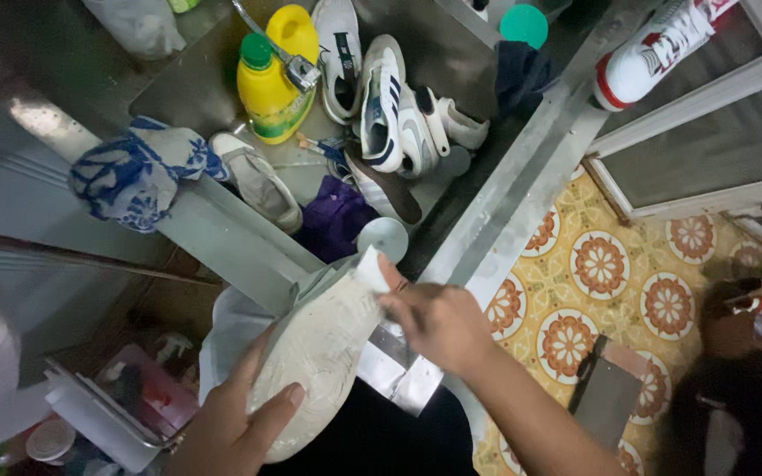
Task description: The person cleans sneakers in a sink by scrubbing the soles with a brush and wiping the surfaces with a cloth. They use a small tool to clean the edges of a shoe.
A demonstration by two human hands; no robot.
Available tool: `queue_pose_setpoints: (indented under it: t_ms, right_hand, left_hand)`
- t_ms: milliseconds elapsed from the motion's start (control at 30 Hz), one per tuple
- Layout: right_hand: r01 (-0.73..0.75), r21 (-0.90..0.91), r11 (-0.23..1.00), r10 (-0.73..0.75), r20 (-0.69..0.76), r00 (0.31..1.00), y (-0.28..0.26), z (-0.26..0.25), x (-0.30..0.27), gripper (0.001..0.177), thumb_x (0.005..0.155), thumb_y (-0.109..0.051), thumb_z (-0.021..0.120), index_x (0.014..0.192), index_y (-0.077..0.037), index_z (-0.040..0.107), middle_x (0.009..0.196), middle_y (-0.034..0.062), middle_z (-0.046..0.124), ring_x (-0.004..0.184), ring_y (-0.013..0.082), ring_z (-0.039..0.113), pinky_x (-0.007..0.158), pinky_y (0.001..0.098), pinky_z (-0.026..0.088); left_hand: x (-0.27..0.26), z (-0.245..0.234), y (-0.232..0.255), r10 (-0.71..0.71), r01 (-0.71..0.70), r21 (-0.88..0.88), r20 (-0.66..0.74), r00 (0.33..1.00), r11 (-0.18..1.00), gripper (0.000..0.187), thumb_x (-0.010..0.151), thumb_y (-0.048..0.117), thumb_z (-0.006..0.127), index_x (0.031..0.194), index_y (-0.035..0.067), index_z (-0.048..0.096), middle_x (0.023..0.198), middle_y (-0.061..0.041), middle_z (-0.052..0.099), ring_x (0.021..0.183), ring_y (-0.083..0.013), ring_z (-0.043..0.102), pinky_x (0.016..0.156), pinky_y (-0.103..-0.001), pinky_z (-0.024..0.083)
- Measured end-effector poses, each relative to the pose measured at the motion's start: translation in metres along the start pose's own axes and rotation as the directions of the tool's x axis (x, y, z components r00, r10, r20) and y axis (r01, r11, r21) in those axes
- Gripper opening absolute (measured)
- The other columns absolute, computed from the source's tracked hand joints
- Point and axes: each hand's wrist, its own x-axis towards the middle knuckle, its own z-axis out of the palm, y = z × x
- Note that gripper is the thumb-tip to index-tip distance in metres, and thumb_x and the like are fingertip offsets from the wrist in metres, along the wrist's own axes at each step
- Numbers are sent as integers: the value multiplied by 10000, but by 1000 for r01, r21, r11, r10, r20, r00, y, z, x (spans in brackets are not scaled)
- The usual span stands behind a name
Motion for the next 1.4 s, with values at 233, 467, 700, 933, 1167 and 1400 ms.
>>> queue_pose_setpoints:
  t_ms: [233,467,700,933,1167,1400]
  right_hand:
    - [164,-36,986,-165,-23,986,3,-15,4,219,915,-188,731,1124,-185,798,776,80,744,576,243,686,533,376,542]
    - [355,83,931,-355,-16,935,-29,4,-8,404,881,-224,785,1271,-127,738,629,73,641,537,246,644,532,381,520]
    - [298,9,955,-298,-22,954,-29,-3,-5,493,837,-237,800,1298,-76,728,616,100,646,535,289,640,501,414,496]
    - [-119,-56,991,114,-78,990,19,-8,4,97,974,-232,740,968,-156,801,792,80,741,635,273,710,599,388,564]
    - [-113,-20,993,112,-49,993,6,-1,-4,160,935,-216,709,1042,-113,767,816,182,732,704,336,710,649,420,563]
    - [-93,204,975,120,-121,985,-5,16,-19,168,921,-213,694,1013,-117,797,865,180,760,697,319,740,633,405,590]
  left_hand:
    - [-1,2,2,-50,50,14,-3,999,999,819,867,288,634,1609,126,328,1545,-175,511,1447,-271,475,1163,-389,326]
    - [-3,4,-2,115,-113,43,-54,992,993,815,826,203,628,1588,73,371,1437,-206,595,1375,-289,508,1143,-381,347]
    - [-7,13,7,267,-258,88,-103,958,962,770,862,176,610,1539,-11,294,1383,-282,604,1356,-340,560,1109,-380,378]
    - [-17,8,16,293,-292,12,-73,953,956,718,876,143,613,1517,-40,349,1372,-275,634,1293,-335,595,1067,-385,434]
    - [-9,9,9,210,-210,54,-9,978,976,739,915,225,628,1550,-5,328,1337,-263,665,1259,-318,663,1048,-389,493]
    - [-5,13,-4,79,-72,76,-105,991,995,782,837,237,668,1565,116,411,1310,-215,696,1286,-302,676,1059,-372,472]
